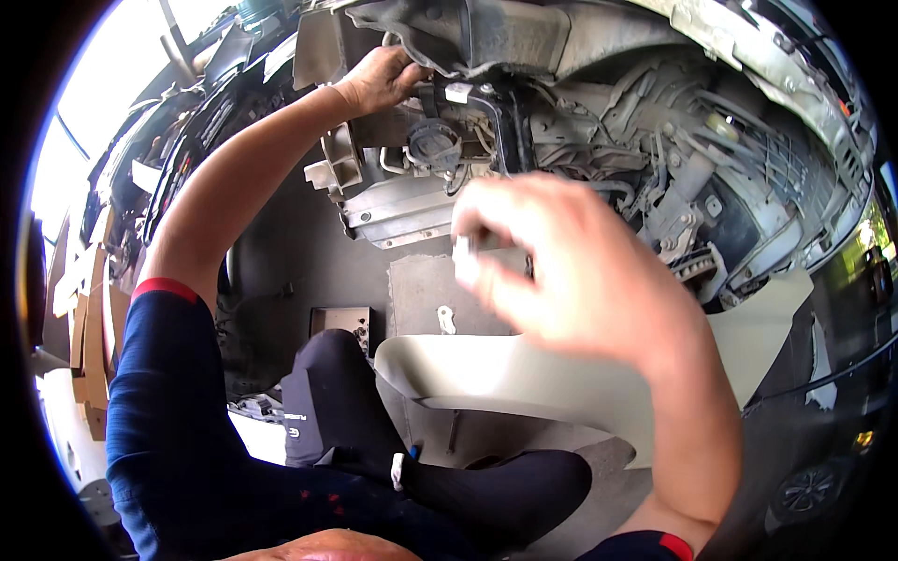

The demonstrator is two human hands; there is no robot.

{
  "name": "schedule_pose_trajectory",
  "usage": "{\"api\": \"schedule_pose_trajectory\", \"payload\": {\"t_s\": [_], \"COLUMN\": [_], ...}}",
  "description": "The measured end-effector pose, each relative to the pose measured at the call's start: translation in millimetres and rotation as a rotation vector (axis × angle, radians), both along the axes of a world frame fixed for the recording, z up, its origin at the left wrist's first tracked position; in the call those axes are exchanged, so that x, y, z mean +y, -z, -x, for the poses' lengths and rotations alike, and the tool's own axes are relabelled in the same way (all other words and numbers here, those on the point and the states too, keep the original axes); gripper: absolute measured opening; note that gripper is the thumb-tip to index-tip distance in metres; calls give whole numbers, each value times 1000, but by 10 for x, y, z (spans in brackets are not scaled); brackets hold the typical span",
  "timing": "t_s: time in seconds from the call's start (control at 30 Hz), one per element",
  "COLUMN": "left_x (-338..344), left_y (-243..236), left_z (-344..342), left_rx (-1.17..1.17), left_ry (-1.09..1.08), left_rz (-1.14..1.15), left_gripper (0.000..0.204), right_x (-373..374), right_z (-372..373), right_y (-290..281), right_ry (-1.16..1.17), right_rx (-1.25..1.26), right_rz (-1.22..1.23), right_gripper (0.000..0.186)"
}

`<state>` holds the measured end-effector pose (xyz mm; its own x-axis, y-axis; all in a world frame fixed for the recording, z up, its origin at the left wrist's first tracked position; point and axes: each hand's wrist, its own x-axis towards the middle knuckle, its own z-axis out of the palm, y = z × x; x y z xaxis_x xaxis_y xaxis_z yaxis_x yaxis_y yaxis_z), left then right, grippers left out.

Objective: The person manipulates automotive components on a workbench using pliers and a screwdriver before moving to a disassembled vehicle to hammer a metal structure and install a component into the wheel well.

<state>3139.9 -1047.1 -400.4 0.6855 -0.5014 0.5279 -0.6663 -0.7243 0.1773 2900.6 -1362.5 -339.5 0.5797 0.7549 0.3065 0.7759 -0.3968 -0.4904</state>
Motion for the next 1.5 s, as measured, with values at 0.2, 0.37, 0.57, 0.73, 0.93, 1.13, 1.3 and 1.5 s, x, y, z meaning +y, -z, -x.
{"api": "schedule_pose_trajectory", "payload": {"t_s": [0.2, 0.37, 0.57, 0.73, 0.93, 1.13, 1.3, 1.5], "left_x": [106, 100, 244, 366, 430, 452, 441, 442], "left_y": [-36, -241, -176, -80, 77, 78, 61, 47], "left_z": [-23, -150, -398, -365, -531, -549, -524, -487], "left_rx": [-126, -64, -60, -12, -98, -15, -37, -105], "left_ry": [62, 162, 363, 367, 568, 574, 613, 628], "left_rz": [-29, -117, -44, 45, 186, 195, 225, 177], "left_gripper": [31, 26, 37, 24, 13, 26, 26, 28], "right_x": [480, 882, 1166, 1242, 1325, 1367, 1385, 1440], "right_z": [-957, -1150, -1357, -1418, -1488, -1572, -1626, -1606], "right_y": [158, 329, 276, 302, 202, 208, 253, 308], "right_ry": [113, 166, 387, 455, 596, 655, 636, 731], "right_rx": [-181, -323, -294, -247, -49, -116, -153, -148], "right_rz": [79, 332, 369, 422, 379, 276, 131, 222], "right_gripper": [19, 26, 35, 27, 34, 31, 29, 31]}}
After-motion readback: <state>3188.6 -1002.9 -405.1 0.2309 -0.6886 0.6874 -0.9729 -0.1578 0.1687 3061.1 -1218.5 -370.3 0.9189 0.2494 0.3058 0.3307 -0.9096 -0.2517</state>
